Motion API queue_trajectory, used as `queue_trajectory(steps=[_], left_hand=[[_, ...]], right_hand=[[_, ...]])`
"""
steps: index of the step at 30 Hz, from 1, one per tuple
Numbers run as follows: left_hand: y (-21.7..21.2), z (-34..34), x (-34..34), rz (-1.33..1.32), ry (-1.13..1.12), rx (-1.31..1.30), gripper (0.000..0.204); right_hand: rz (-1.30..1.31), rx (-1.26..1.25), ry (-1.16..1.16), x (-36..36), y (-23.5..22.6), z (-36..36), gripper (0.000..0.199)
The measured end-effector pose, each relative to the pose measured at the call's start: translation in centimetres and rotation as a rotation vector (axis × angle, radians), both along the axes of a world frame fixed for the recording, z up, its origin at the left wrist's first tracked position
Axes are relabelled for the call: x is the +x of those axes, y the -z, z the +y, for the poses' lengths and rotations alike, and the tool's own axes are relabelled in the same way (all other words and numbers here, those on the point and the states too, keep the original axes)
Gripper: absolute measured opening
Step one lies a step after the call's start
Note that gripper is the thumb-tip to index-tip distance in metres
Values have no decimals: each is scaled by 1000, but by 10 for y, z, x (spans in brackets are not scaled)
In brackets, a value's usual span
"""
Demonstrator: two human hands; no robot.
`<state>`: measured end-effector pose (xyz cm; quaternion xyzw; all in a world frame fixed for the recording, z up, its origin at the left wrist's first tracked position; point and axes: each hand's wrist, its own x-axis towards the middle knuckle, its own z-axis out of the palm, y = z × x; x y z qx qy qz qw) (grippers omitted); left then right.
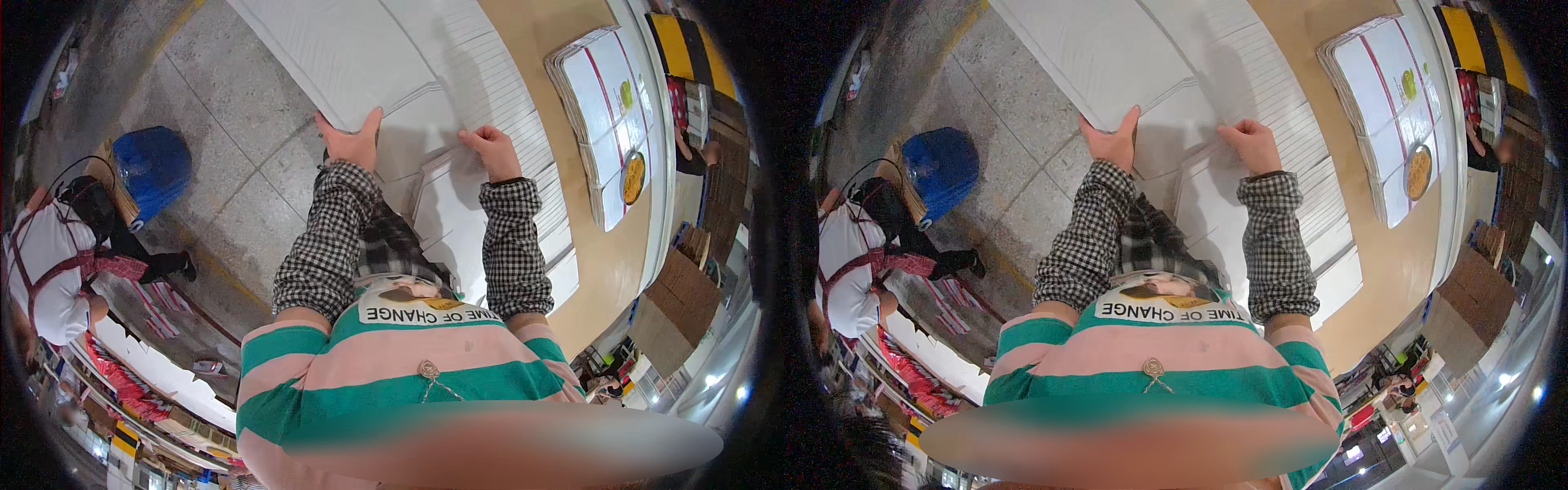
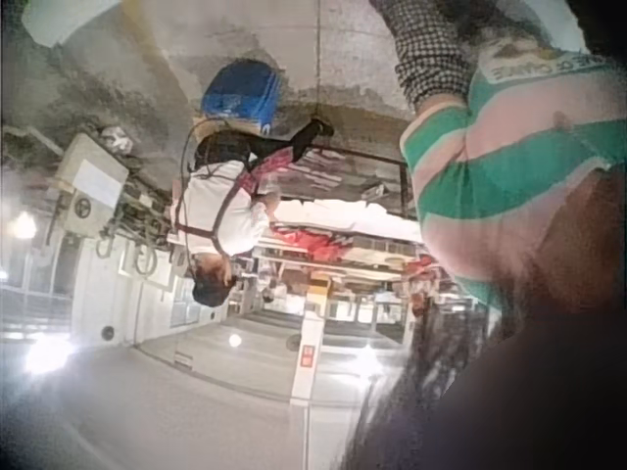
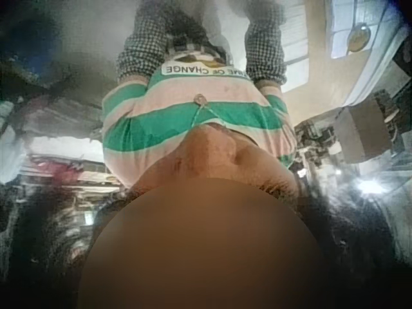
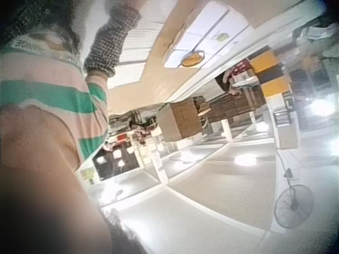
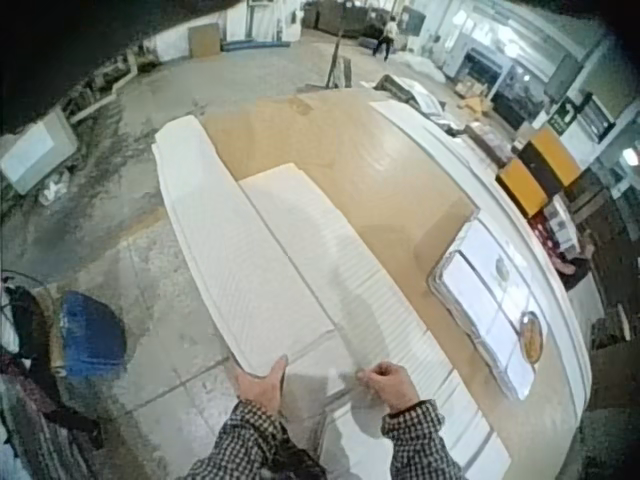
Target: Arrange and align stacks of paper templates on a large workbench.
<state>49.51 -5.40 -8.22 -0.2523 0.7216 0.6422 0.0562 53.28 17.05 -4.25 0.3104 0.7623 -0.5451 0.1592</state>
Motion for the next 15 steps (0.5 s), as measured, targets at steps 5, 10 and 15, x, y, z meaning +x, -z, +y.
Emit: queue_trajectory(steps=[5, 10, 15], left_hand=[[20, -4, -1, 116, -5, -1, 95], [10, 1, -1, 125, 16, -81, 96], [-5, 2, 0, 80, -49, 3, 98]], right_hand=[[74, -36, -76, -5, 0, -10, 23], [73, 52, -165, 0, 24, 1, 23], [104, 33, -156, 2, 28, 2, 22]])
